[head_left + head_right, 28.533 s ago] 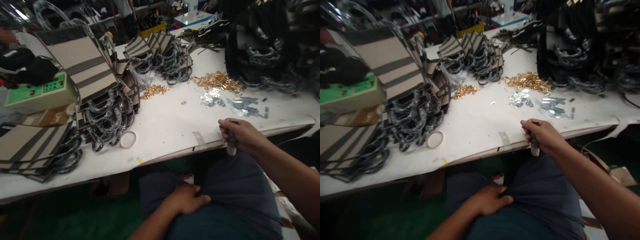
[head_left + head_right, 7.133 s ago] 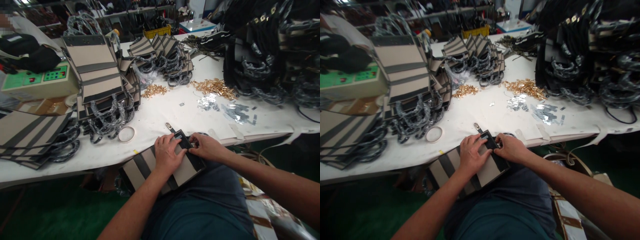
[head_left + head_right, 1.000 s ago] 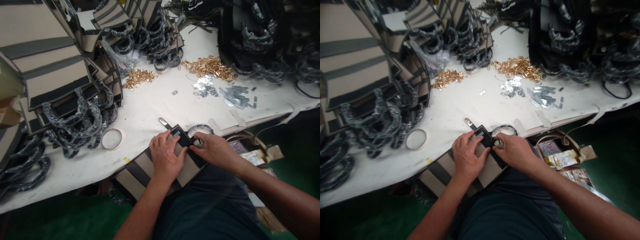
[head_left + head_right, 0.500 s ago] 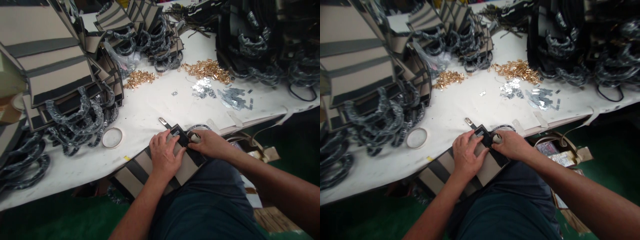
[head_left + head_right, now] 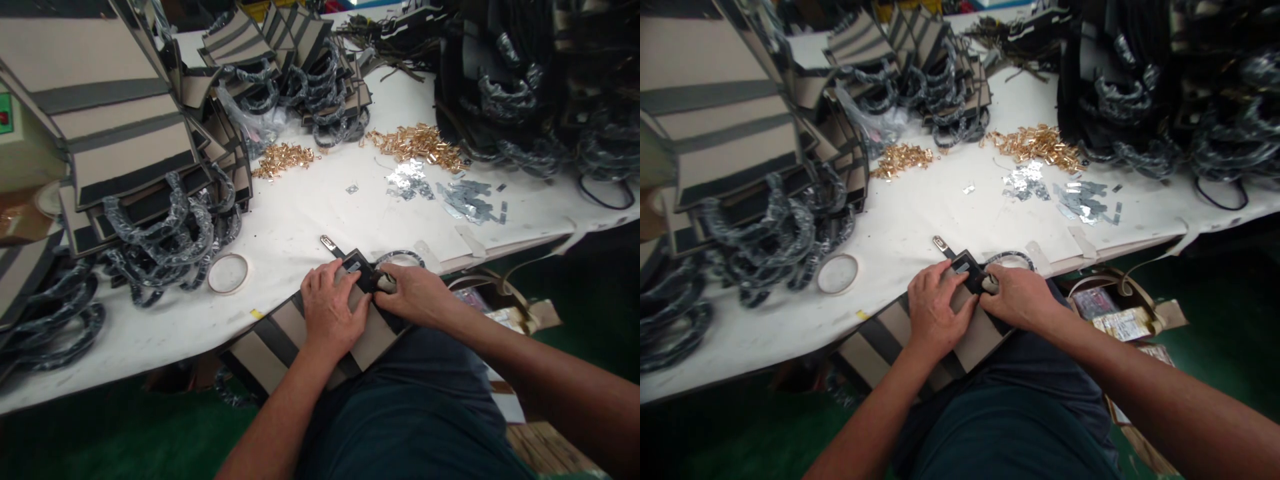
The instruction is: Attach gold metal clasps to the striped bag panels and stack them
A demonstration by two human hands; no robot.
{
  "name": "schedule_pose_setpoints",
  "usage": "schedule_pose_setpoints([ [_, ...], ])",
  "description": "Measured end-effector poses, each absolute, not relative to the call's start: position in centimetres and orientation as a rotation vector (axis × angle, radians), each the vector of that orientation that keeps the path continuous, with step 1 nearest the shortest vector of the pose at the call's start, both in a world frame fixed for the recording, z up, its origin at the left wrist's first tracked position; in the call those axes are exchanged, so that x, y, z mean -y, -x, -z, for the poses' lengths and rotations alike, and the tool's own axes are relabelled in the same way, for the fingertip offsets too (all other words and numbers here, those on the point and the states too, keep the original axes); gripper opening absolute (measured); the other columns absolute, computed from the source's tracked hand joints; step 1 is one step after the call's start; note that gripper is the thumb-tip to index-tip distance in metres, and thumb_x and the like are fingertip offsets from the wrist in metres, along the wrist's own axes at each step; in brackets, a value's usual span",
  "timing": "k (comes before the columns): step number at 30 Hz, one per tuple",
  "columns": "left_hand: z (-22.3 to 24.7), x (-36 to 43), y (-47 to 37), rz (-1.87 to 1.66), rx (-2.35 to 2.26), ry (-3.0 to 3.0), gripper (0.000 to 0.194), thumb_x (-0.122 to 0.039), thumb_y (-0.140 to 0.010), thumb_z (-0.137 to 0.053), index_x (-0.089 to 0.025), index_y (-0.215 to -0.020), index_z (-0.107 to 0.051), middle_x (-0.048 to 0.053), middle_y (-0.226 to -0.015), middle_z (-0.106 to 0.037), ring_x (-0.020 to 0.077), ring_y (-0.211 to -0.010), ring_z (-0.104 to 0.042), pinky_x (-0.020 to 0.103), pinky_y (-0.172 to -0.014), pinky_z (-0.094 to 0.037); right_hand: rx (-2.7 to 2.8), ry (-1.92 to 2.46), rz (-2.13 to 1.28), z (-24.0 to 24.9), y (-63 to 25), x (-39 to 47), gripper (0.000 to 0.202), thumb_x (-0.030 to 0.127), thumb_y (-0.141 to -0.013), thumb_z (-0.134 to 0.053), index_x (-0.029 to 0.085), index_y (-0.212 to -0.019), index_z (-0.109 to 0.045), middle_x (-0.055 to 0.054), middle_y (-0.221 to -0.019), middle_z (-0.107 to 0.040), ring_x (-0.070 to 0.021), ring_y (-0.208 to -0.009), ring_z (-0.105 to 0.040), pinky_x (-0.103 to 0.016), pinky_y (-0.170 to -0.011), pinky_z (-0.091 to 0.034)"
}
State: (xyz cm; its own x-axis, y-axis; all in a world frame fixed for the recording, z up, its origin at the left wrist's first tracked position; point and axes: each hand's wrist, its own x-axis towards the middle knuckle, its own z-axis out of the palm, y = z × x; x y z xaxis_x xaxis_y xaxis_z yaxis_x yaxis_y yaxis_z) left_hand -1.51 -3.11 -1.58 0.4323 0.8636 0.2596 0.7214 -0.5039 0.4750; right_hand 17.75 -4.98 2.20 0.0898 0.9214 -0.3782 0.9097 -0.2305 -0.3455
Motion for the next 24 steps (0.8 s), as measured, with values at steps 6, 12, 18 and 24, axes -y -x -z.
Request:
schedule_pose_setpoints([
  [6,1.7,3.1,1.8,-0.714,-1.349,-2.403,0.039,-0.040,-0.089,-0.077,-0.027,-0.126,-0.073,0.011,-0.145,-0.059,0.0331,-0.134,-0.052,0.055,-0.119,-0.036,1.844,2.235,-0.893,-2.5,-17.8,4.3,0.015,0.035,-0.084,-0.066,0.022,-0.091,-0.070,-0.005,-0.084,-0.073,-0.0230,-0.078,-0.067,-0.029,-0.064,-0.040],
  [12,1.7,3.4,2.0,-0.751,-1.344,-2.397,0.039,-0.039,-0.088,-0.079,-0.027,-0.125,-0.073,0.010,-0.144,-0.060,0.0326,-0.133,-0.053,0.055,-0.118,-0.037,1.556,1.964,-1.388,-2.0,-19.5,4.1,0.018,0.035,-0.084,-0.070,0.022,-0.093,-0.062,0.002,-0.069,-0.066,-0.0168,-0.048,-0.061,-0.026,-0.046,-0.045],
  [18,1.4,3.6,2.2,-0.775,-1.351,-2.374,0.040,-0.036,-0.086,-0.082,-0.028,-0.124,-0.072,0.009,-0.143,-0.061,0.0322,-0.132,-0.053,0.056,-0.117,-0.039,1.623,1.897,-1.377,-2.0,-19.5,4.3,0.014,0.028,-0.079,-0.069,0.022,-0.088,-0.060,0.004,-0.065,-0.063,-0.0176,-0.049,-0.062,-0.026,-0.046,-0.048],
  [24,1.2,3.6,2.3,-0.786,-1.355,-2.363,0.041,-0.035,-0.085,-0.082,-0.029,-0.124,-0.072,0.009,-0.142,-0.061,0.0325,-0.132,-0.053,0.058,-0.117,-0.039,1.547,1.831,-1.492,-2.7,-19.2,3.9,0.017,0.028,-0.077,-0.070,0.022,-0.088,-0.058,0.005,-0.063,-0.062,-0.0178,-0.047,-0.061,-0.028,-0.045,-0.049],
])
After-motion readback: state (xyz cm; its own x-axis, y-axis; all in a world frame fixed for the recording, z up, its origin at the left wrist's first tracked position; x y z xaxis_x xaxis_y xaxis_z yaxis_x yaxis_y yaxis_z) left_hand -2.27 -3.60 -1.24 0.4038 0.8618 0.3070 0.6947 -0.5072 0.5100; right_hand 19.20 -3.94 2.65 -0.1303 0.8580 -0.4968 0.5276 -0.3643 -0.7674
